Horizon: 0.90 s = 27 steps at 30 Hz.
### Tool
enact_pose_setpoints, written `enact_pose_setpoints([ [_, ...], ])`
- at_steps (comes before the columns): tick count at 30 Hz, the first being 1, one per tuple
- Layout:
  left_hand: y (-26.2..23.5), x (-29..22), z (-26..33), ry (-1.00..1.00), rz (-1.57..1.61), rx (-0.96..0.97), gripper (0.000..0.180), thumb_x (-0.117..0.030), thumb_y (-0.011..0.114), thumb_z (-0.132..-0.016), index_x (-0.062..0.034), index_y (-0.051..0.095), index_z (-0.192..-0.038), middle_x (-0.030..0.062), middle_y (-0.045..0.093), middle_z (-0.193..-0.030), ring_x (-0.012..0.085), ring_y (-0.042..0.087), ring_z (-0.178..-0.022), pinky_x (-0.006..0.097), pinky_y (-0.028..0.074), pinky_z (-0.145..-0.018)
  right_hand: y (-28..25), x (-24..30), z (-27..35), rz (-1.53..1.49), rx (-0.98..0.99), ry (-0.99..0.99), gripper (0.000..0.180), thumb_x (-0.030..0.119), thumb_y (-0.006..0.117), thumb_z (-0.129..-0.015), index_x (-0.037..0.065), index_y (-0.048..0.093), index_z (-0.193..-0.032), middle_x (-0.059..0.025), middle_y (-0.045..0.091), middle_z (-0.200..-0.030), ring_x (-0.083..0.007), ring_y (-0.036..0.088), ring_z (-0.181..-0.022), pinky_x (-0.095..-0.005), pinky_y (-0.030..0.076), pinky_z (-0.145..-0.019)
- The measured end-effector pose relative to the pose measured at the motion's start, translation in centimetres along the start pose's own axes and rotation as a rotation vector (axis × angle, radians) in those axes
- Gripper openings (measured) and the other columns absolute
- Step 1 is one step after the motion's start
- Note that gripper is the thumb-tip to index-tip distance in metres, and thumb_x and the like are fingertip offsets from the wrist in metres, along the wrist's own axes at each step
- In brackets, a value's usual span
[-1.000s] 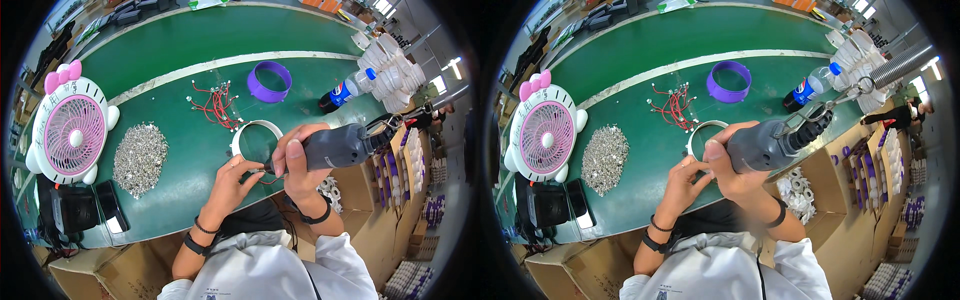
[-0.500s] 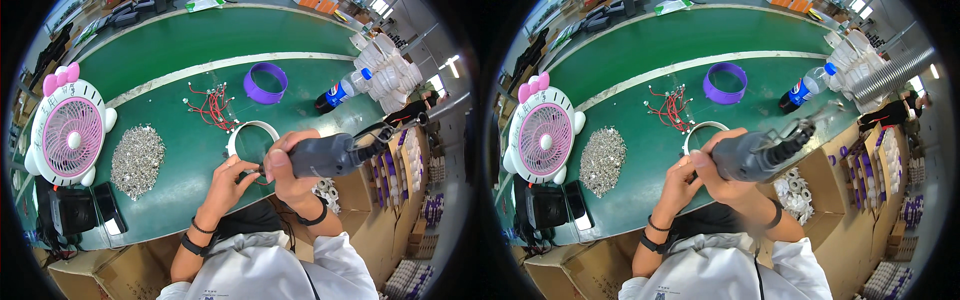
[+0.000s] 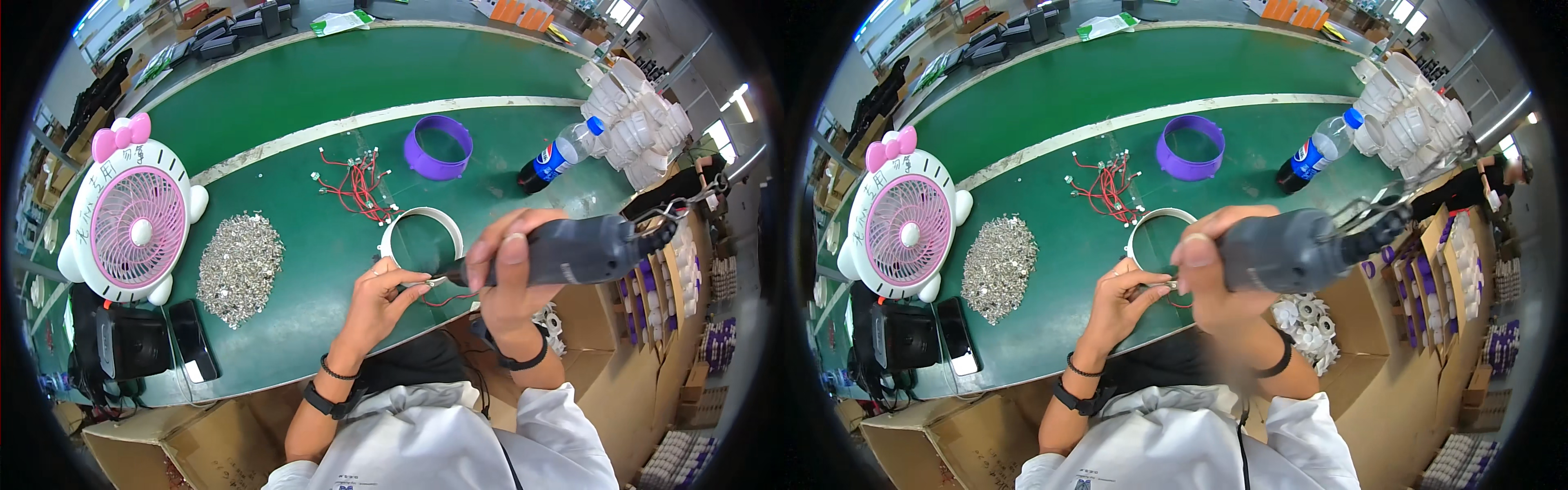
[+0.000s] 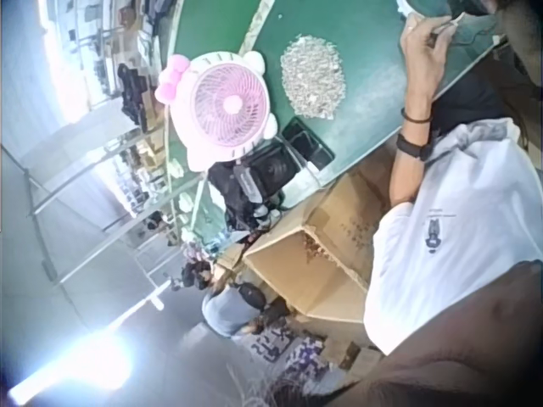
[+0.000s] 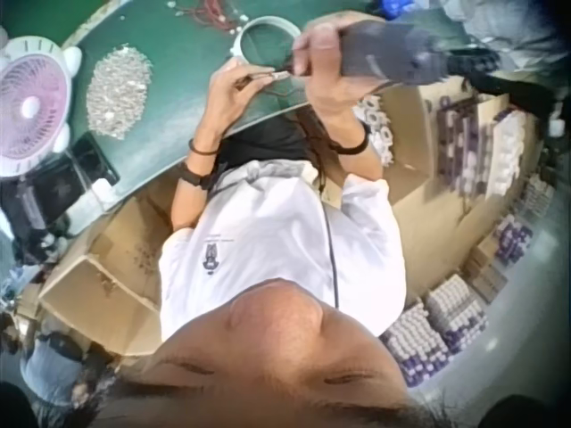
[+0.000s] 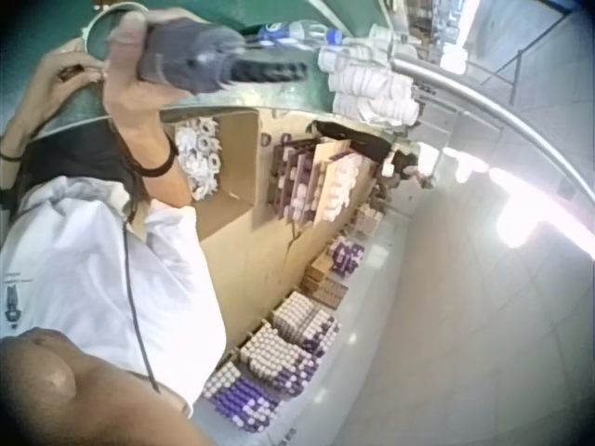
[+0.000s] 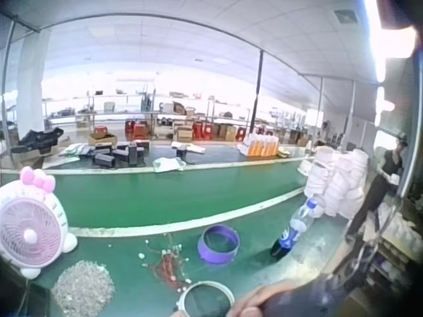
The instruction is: The person uses a handheld rotary tool to drill holes into white plastic circular frames containing red and white wires. They repeatedly pick up frames, drill them, and place them into a purple container or onto a stack. The person also handles small metal screws and other plastic components on a green workbench.
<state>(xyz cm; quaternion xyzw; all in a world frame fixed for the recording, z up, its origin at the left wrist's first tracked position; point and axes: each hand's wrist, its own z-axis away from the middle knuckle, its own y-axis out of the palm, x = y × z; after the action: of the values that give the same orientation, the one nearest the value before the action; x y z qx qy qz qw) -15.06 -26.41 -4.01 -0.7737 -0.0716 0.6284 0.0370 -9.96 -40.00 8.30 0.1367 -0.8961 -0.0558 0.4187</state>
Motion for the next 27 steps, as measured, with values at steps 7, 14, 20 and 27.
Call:
enact_pose_setpoints([
  [7,-6.0,-1.9,-0.2,-0.072,-0.217,-0.344,0.013,-0.014,0.065,-0.096,-0.002,0.066,-0.101,0.0019,0.062,-0.083,0.0078,0.052,-0.076,0.024,0.043,-0.066,-3.3,0.1,-0.2,0.009,-0.193,0.018,0.017,0.004,0.062,-0.095,0.003,0.048,-0.104,-0.0112,0.061,-0.073,-0.0096,0.05,-0.047,-0.0235,0.043,-0.043],
  [14,-16.7,0.3,1.9,0.204,-0.953,-0.359,0.021,0.003,0.058,-0.086,0.0001,0.061,-0.106,0.016,0.062,-0.095,0.0324,0.061,-0.084,0.039,0.05,-0.079,-6.7,-1.3,-1.0,0.055,-0.165,0.225,0.021,0.01,0.075,-0.088,0.004,0.062,-0.104,-0.0003,0.067,-0.087,-0.0065,0.062,-0.075,-0.0244,0.051,-0.066],
  [20,-4.3,-9.3,-0.5,0.371,-0.909,0.04,0.035,-0.014,0.073,-0.086,-0.0023,0.064,-0.118,0.0205,0.061,-0.122,0.0399,0.056,-0.115,0.049,0.042,-0.1,-10.2,-1.0,0.7,0.386,-0.16,0.113,0.034,0.01,0.066,-0.094,0.002,0.05,-0.123,-0.0068,0.068,-0.096,-0.0132,0.065,-0.083,-0.0298,0.051,-0.08],
  [27,0.5,-6.5,-1.0,0.459,-0.722,0.19,0.018,-0.004,0.067,-0.087,-0.0027,0.07,-0.105,0.0158,0.066,-0.104,0.036,0.062,-0.096,0.044,0.049,-0.086,-10.1,-4.5,4.7,0.372,-0.143,0.243,0.052,0.013,0.067,-0.095,-0.001,0.037,-0.135,-0.0157,0.063,-0.121,-0.0204,0.064,-0.105,-0.0358,0.05,-0.094],
])
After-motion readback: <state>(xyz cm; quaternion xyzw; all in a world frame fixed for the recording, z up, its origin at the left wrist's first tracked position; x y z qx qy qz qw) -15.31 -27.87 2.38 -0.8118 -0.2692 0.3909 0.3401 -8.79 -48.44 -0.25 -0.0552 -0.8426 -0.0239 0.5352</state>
